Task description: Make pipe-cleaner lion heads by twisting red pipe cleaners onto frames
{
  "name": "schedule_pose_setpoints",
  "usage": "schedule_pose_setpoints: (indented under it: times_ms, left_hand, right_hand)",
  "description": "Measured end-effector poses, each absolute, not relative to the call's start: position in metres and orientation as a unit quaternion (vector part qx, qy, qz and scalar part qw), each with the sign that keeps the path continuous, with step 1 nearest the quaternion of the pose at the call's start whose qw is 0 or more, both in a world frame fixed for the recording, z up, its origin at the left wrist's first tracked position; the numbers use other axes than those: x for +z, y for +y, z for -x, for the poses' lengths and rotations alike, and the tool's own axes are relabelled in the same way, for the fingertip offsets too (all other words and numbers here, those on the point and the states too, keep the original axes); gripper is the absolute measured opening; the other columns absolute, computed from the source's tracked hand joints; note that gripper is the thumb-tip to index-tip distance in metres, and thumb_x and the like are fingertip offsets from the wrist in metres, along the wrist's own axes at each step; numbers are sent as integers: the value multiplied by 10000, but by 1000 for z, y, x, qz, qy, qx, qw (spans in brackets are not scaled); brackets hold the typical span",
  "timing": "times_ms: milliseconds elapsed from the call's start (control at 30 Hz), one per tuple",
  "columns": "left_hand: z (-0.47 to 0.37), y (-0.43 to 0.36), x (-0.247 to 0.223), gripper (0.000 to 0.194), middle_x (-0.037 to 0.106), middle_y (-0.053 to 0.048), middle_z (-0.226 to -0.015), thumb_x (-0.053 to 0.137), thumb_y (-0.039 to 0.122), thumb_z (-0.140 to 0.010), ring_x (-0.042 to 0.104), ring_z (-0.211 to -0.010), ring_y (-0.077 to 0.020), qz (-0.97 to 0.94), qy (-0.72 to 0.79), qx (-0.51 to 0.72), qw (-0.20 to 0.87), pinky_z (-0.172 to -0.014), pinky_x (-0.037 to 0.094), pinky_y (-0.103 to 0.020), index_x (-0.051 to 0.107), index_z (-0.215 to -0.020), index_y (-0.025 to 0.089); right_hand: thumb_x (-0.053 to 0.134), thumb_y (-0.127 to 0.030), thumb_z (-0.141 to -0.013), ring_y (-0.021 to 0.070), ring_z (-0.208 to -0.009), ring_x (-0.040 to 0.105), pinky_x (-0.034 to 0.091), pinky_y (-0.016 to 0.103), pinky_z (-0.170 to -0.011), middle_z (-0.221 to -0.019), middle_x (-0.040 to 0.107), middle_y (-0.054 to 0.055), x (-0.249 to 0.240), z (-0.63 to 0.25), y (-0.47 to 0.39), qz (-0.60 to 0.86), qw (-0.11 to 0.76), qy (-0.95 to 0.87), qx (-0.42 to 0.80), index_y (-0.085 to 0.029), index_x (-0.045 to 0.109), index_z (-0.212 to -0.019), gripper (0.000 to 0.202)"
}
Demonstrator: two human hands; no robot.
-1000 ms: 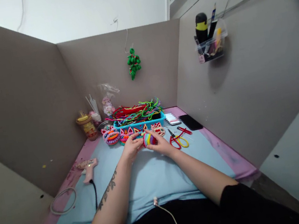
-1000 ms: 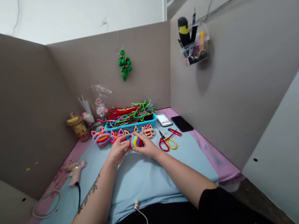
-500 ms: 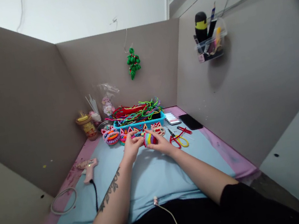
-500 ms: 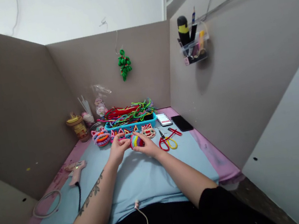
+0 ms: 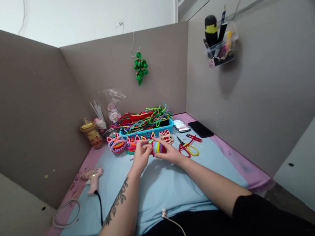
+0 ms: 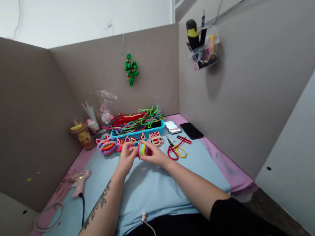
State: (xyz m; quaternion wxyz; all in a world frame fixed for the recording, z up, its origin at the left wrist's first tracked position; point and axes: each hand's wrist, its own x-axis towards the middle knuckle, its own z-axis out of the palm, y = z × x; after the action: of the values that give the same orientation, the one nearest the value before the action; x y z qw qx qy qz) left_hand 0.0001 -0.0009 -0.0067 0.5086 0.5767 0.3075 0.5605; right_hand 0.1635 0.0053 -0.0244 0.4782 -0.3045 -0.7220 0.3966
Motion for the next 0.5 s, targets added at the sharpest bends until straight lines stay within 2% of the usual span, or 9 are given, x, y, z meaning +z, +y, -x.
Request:
schedule_pose_setpoints:
  times_ms: [500]
  left_hand:
    - [-1,1,-10,327,495,67,-638,635,341,-746,456,-534,-62,-582,308,577,483,-538,345,-189,401,-921,192]
  right_hand:
    - [711,-355,-683,249,-1252,385,267,403,-1055,-1352,437,71,-24,-162,4,310,485,-736,355,-264,426,-1321,705]
